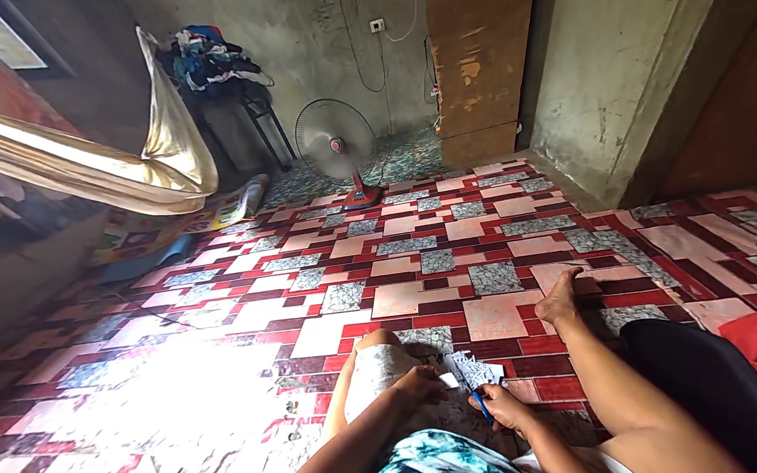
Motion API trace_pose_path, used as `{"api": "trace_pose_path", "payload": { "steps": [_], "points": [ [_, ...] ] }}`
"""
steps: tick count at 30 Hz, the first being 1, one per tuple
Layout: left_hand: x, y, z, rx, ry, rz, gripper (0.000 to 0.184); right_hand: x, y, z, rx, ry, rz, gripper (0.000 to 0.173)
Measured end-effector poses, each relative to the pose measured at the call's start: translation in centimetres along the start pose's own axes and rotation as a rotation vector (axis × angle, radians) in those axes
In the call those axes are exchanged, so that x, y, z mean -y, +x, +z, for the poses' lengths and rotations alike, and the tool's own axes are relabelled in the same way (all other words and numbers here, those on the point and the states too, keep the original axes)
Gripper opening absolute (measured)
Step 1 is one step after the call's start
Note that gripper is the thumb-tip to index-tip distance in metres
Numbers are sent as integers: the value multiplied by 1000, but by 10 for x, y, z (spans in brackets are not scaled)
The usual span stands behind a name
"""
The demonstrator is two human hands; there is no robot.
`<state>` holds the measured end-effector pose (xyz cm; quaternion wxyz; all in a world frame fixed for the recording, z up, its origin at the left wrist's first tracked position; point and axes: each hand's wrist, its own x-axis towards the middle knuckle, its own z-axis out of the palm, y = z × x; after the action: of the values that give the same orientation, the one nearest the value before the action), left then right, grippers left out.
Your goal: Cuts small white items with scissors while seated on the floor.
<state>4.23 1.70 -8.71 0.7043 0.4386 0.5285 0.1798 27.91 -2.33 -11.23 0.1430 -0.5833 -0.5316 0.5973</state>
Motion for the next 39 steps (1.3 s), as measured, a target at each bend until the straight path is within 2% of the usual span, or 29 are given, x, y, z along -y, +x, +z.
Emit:
{"api": "trace_pose_path", "payload": {
  "steps": [17,39],
  "points": [
    [-3,-6,2,-39,10,70,15,2,-1,-1,10,-25,-7,38],
    [-2,-2,0,-20,10,44,16,1,0,-1,27,-34,9,37]
  ]
}}
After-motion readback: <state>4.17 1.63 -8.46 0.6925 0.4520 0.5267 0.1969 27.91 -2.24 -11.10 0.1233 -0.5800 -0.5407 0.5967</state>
